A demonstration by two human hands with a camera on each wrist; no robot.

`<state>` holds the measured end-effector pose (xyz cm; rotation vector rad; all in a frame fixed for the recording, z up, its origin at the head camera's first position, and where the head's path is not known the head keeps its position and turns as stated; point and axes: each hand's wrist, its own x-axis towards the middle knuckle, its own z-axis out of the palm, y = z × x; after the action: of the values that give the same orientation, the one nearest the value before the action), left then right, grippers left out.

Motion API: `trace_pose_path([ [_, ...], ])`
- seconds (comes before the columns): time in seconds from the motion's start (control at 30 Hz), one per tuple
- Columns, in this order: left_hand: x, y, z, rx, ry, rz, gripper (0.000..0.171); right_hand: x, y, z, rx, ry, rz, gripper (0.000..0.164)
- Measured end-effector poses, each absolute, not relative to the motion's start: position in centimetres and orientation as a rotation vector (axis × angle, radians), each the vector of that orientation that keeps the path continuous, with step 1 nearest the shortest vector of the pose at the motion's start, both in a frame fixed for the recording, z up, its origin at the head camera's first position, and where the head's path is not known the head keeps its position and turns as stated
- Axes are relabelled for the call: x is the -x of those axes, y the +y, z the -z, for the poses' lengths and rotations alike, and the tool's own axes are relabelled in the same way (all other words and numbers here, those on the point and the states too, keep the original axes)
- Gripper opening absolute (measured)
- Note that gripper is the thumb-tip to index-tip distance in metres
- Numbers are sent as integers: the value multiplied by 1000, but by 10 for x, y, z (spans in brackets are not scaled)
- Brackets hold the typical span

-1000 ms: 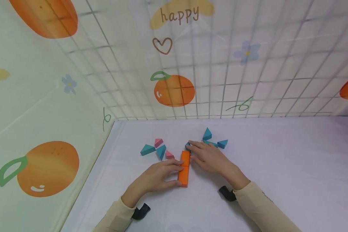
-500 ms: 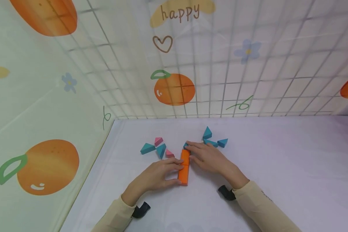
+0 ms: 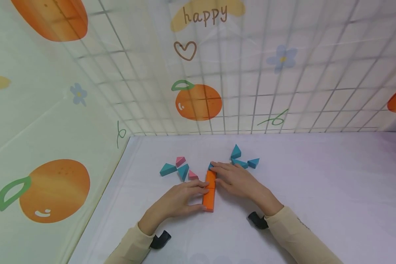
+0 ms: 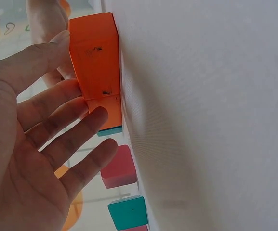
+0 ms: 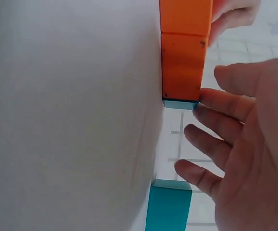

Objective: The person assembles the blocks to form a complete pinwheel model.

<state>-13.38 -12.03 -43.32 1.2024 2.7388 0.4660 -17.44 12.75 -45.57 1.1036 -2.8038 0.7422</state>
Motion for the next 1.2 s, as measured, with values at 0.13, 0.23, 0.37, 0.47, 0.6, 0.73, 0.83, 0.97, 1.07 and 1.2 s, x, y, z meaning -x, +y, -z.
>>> trace_pose_path([
  [0.13,134,-120,434,-1196,2741,-463,51,174,128,454,-1102,-2838,-743,45],
  [0.23,134,-121,434,-1203,2739,-471,50,175,127,454,-1108,-2846,-751,47],
  [0.37,135,-122,435,-1215,2741,-480,50,175,127,454,-1123,-2830,-754,50],
  [0.47,135,-122,435,-1220,2744,-483,49,175,126,455,-1136,-2802,-731,49],
  [0.6,135,-122,436,-1223,2742,-485,49,174,126,457,-1151,-2773,-709,47],
  [0.73,135,-122,436,-1225,2744,-484,50,174,126,457,-1153,-2777,-717,46],
  [0.83,135,-122,437,-1226,2747,-481,50,173,126,457,-1152,-2791,-723,47],
  [0.97,135,-121,436,-1225,2748,-477,50,173,126,455,-1142,-2821,-739,48],
  [1.07,135,-121,435,-1227,2748,-478,50,174,126,455,-1131,-2845,-743,49],
  [1.2,135,-121,436,-1231,2746,-479,50,174,126,455,-1125,-2855,-746,48],
])
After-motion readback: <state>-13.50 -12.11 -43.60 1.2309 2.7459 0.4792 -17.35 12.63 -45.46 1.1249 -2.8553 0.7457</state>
